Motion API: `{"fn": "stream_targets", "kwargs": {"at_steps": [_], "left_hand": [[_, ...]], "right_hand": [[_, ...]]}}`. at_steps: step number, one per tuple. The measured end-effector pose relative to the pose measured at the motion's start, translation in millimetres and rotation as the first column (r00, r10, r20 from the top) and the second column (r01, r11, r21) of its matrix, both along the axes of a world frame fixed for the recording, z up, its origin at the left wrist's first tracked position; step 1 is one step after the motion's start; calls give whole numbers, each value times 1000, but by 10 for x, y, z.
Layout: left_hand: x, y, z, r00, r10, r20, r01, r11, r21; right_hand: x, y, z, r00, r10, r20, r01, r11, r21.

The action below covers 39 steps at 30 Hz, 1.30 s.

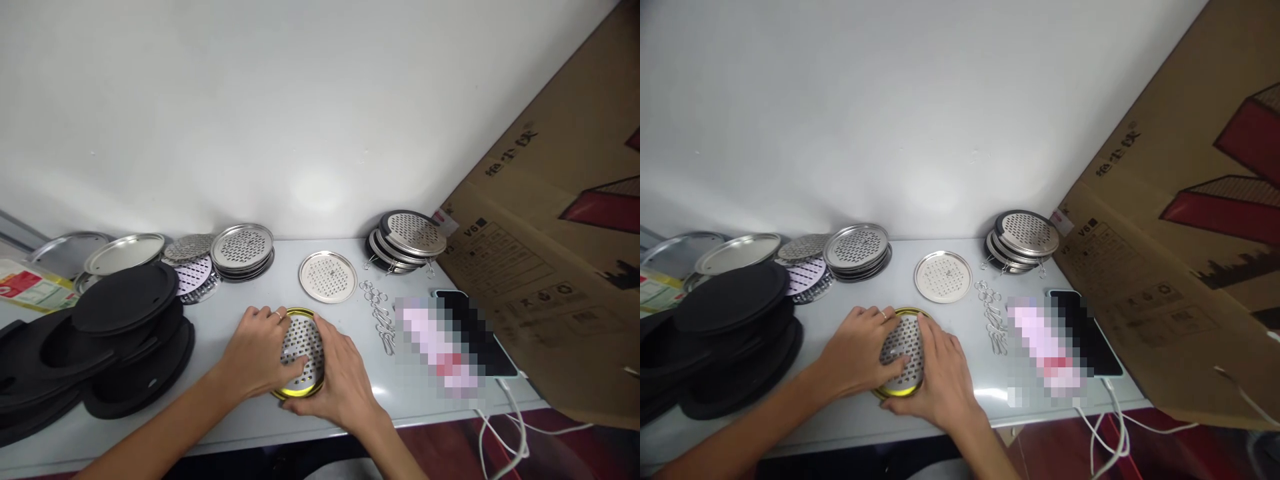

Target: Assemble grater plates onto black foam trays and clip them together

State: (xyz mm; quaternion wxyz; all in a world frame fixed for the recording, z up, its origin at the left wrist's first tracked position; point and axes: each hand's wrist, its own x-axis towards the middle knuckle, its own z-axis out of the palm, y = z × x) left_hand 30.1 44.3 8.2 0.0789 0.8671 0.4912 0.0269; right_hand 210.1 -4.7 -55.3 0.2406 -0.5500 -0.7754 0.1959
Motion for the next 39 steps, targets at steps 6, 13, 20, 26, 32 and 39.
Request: {"fn": "stream_targets", "kwargs": {"at_steps": [6,13,20,26,32,39], "left_hand": [[-65,-33,1,999,45,19,-45,999,3],[-272,-315,-57,983,183,-15,-184,974,-132],[-334,-415,75,965,230,126,-169,914,-369],[-166,-139,-54,972,72,224,-46,992,-119],[-17,50,-170,974,-94,208,111,991,-72],[-67,71,-212,971,-53,234,74,994,-81]], "right_hand": [[21,-29,30,1000,-8,-25,7,999,-53],[313,-268,71,996,-5,-87,1,999,-48],[285,-377,101,998,39,-55,-40,999,-32],[152,-330,121,998,19,64,-17,999,-35],[195,-327,110,998,42,57,-40,999,-24],[188,-314,137,999,33,34,-30,996,-84]]}}
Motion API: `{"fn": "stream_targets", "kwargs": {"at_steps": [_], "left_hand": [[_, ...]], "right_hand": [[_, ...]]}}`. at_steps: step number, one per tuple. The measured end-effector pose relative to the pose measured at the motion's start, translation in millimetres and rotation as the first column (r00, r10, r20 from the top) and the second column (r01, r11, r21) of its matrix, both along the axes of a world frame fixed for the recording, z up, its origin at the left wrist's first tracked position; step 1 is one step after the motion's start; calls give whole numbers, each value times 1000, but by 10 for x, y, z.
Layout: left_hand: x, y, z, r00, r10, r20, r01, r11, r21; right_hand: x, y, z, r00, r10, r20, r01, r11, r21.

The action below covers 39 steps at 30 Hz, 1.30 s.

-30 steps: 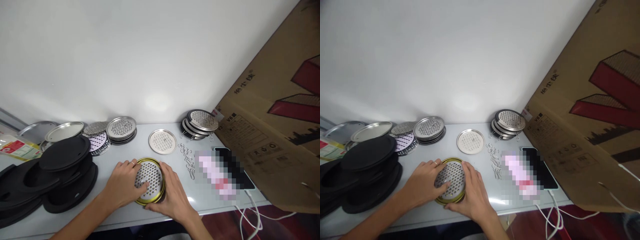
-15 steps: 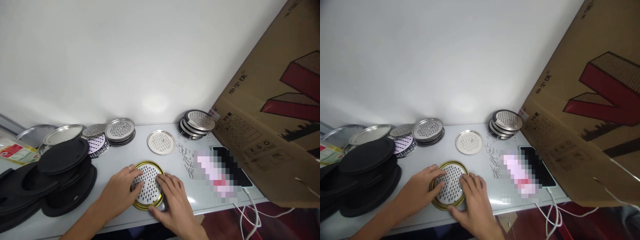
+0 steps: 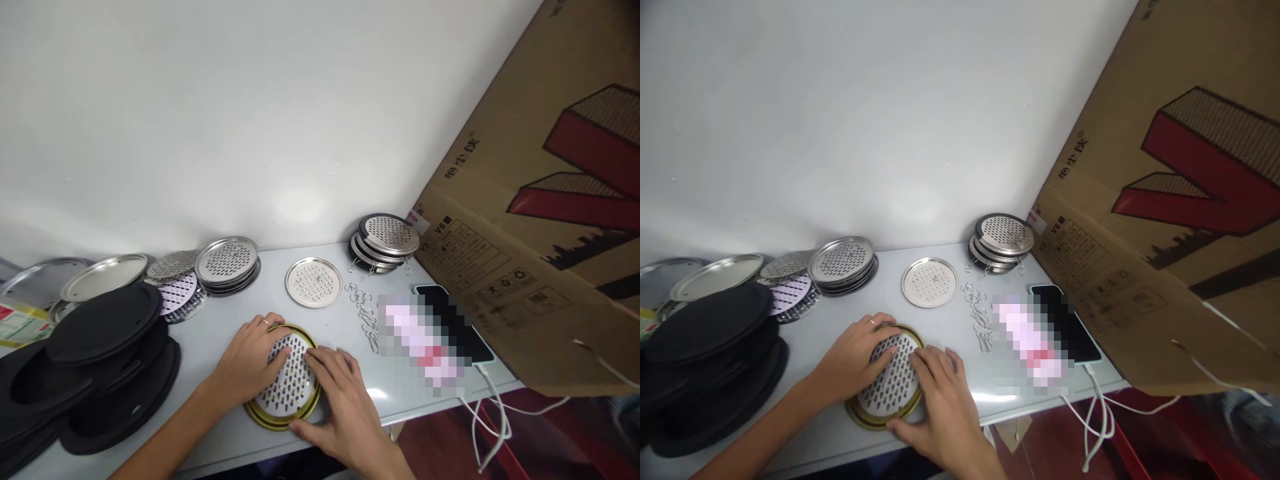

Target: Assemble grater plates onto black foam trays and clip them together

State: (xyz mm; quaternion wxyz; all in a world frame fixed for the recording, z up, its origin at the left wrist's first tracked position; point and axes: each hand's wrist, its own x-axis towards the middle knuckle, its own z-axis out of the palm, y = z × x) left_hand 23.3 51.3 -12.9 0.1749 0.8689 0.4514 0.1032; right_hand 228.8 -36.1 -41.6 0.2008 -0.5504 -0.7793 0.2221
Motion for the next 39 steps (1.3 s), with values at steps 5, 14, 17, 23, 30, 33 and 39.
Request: {"fn": "stream_targets", "kwargs": {"at_steps": [5,14,17,23,30,33,39], "left_hand": [[-38,1,-50,1000,0,31,0,1000,-14],[5,-39,-87,997,47,67,-43,998,-49],[25,-50,-35,998,40,51,-37,998,-58],[66,-67,62,1000,0,-3,0,998,-63],[77,-118,3,999,-48,-17,47,998,-32],[74,-142,-35,995,-95,12,96,995,-18],[59,-170,-55,993,-112,29,112,994,-2]], "right_hand": [[-27,26,33,1000,11,13,-10,998,-58],[-37,64,81,998,38,59,-31,993,-116],[-9,62,72,998,59,22,-57,992,-110],[22,43,28,997,65,-31,-68,994,-84],[14,40,17,997,79,-10,-79,993,-91],[25,46,-7,996,86,-5,-86,992,-95],[14,35,-54,998,53,-16,-54,997,-55]]}}
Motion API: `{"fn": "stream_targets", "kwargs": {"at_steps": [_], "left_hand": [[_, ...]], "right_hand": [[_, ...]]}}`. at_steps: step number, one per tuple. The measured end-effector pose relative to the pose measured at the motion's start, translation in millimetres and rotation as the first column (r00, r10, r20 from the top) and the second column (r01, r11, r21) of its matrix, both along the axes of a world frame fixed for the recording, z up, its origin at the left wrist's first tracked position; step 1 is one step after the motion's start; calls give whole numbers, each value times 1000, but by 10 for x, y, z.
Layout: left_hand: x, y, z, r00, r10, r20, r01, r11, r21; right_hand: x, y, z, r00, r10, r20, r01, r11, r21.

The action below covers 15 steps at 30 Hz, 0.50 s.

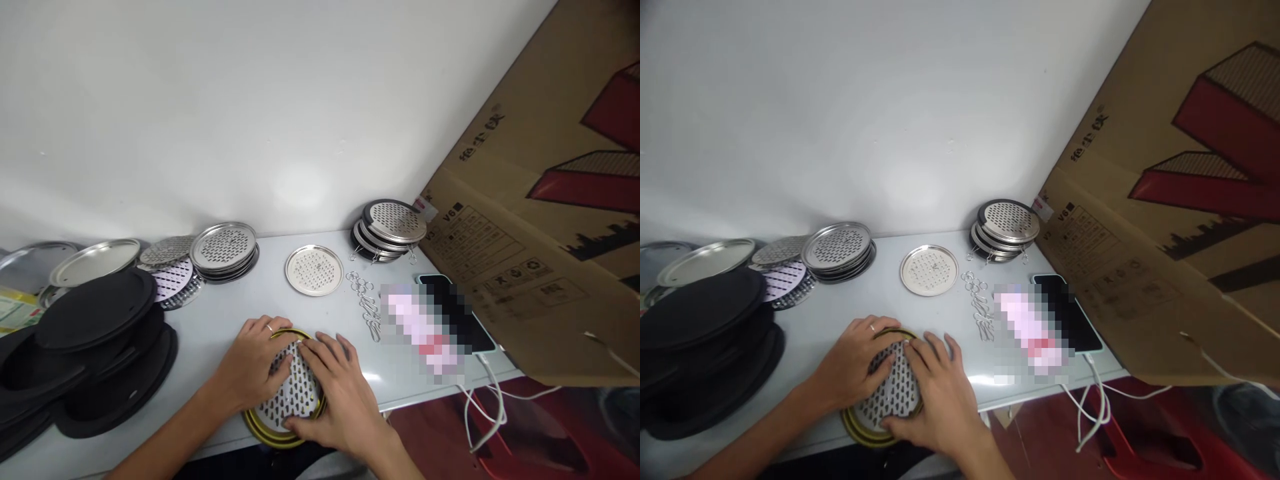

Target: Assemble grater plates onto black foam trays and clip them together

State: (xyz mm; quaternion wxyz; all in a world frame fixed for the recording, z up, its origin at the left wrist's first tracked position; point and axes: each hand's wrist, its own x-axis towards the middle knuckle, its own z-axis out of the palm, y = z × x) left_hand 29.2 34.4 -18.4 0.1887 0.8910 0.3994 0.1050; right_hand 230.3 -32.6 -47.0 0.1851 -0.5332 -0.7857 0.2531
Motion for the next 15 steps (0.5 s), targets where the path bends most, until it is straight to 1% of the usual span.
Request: {"fn": "stream_targets", "kwargs": {"at_steps": [5,9,15], "left_hand": [[13,31,73,996,-35,-84,36,999,17],[12,45,146,990,-67,-122,68,998,3],[15,21,228,974,-110,-200,111,994,-5]], "right_hand": [[-23,-14,11,1000,-18,-9,18,999,36],[-29,-7,4,999,-33,11,32,998,50],[-36,-1,-42,999,-17,44,14,997,78]]}}
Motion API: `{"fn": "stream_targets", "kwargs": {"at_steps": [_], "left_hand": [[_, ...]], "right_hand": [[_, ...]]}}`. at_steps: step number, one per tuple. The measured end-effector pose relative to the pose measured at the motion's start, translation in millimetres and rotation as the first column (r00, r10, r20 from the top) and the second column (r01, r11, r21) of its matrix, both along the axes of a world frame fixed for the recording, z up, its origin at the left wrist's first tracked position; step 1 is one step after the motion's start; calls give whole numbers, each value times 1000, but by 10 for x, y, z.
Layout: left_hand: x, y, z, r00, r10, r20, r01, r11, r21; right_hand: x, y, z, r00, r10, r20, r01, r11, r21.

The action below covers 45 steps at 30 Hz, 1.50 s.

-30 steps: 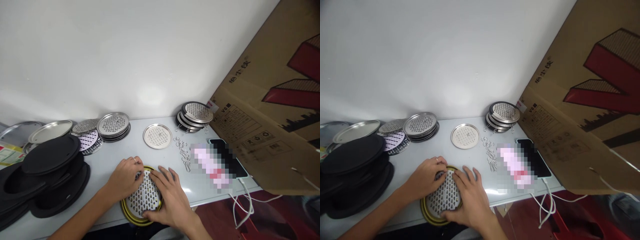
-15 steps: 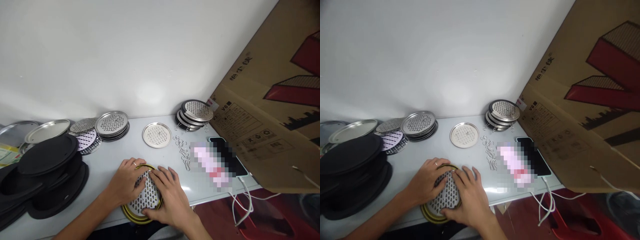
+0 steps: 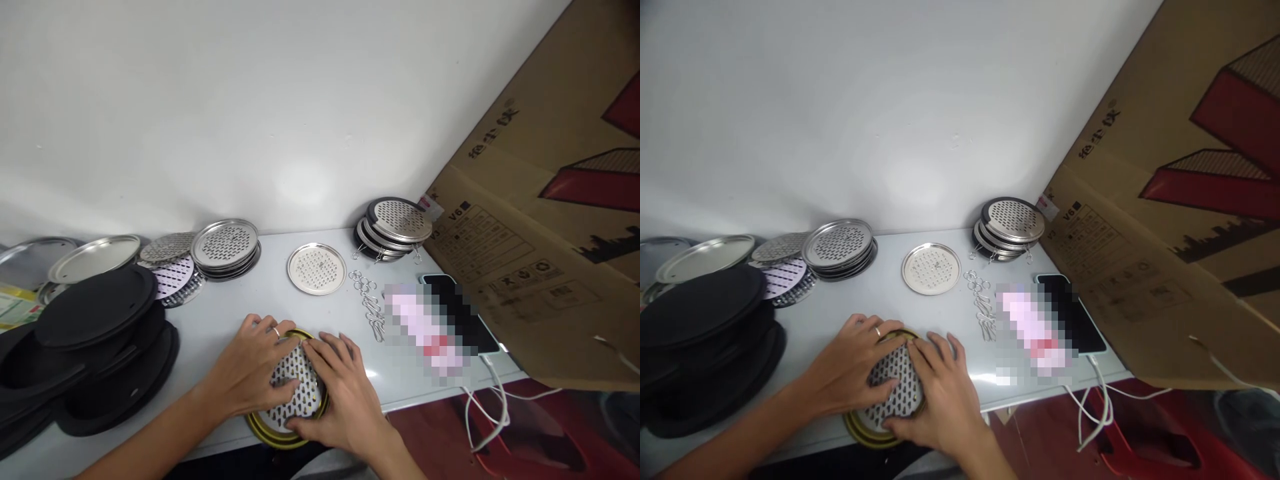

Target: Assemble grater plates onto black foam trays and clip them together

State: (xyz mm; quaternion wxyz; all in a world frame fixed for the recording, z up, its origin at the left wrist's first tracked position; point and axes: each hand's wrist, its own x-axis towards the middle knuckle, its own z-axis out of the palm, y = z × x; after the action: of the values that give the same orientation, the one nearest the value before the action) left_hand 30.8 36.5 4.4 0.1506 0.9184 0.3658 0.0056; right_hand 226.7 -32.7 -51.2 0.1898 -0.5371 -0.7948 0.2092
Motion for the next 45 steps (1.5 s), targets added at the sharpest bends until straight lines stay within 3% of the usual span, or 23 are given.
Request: {"fn": "stream_targets", "kwargs": {"at_steps": [7,14,23,32,39,45], "left_hand": [[-6,14,42,995,-80,-54,82,996,35],[-10,37,93,999,-28,21,28,1000,3],[107,35,123,995,-89,-42,91,995,46],[154,37,67,997,-71,12,71,996,53],[52,461,-47,977,123,173,-138,987,80],[197,759,-191,966,157,205,-189,972,143]], "right_hand": [[0,-10,17,1000,-3,8,3,1000,3],[8,-8,28,999,-4,-37,3,1000,-11],[23,-9,-21,1000,-16,-27,16,1000,-10],[2,-37,-27,998,-15,-63,20,997,74],[-39,-43,-93,983,-177,-45,182,944,275],[-20,-88,-93,973,-194,-126,225,918,328]]}}
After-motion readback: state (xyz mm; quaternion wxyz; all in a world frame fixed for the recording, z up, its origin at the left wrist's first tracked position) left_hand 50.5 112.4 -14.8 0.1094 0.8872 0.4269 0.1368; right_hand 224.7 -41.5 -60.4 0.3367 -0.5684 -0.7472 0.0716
